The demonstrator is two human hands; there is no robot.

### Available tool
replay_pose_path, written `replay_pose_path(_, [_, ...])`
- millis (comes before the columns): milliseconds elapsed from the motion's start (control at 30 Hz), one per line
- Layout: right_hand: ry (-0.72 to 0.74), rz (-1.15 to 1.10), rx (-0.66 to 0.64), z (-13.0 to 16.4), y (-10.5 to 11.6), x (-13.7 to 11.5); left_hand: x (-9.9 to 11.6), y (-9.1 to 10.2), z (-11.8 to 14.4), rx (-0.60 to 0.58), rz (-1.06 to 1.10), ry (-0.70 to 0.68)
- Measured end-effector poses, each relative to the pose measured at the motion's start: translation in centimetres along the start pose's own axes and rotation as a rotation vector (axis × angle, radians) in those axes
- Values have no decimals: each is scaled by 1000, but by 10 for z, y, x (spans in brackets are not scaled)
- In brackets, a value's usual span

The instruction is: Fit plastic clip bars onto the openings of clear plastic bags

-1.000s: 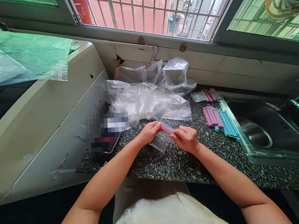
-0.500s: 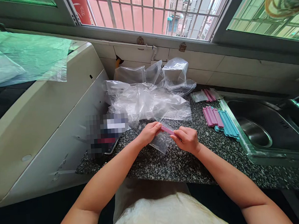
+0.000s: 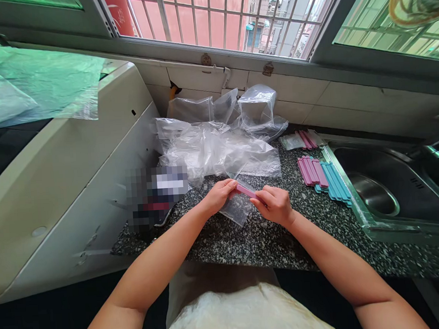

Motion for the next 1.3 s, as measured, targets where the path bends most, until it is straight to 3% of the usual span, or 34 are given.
replay_pose_path(800, [28,-51,86,-2,6,-1,-10,2,-4,-5,105,32])
replay_pose_path(1300, [20,-78,144,-7,13,0,-2,2,-5,-12,-130,-40])
Point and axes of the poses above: each hand's wrist, its own z-axis away from the middle knuckle, its own y-axis out of the back of the hand, x = y × z, the point moved 6 cm from there along -z, towards the middle knuckle, and after that the axes turned 4 degrees about z, right-handed, at the moved point
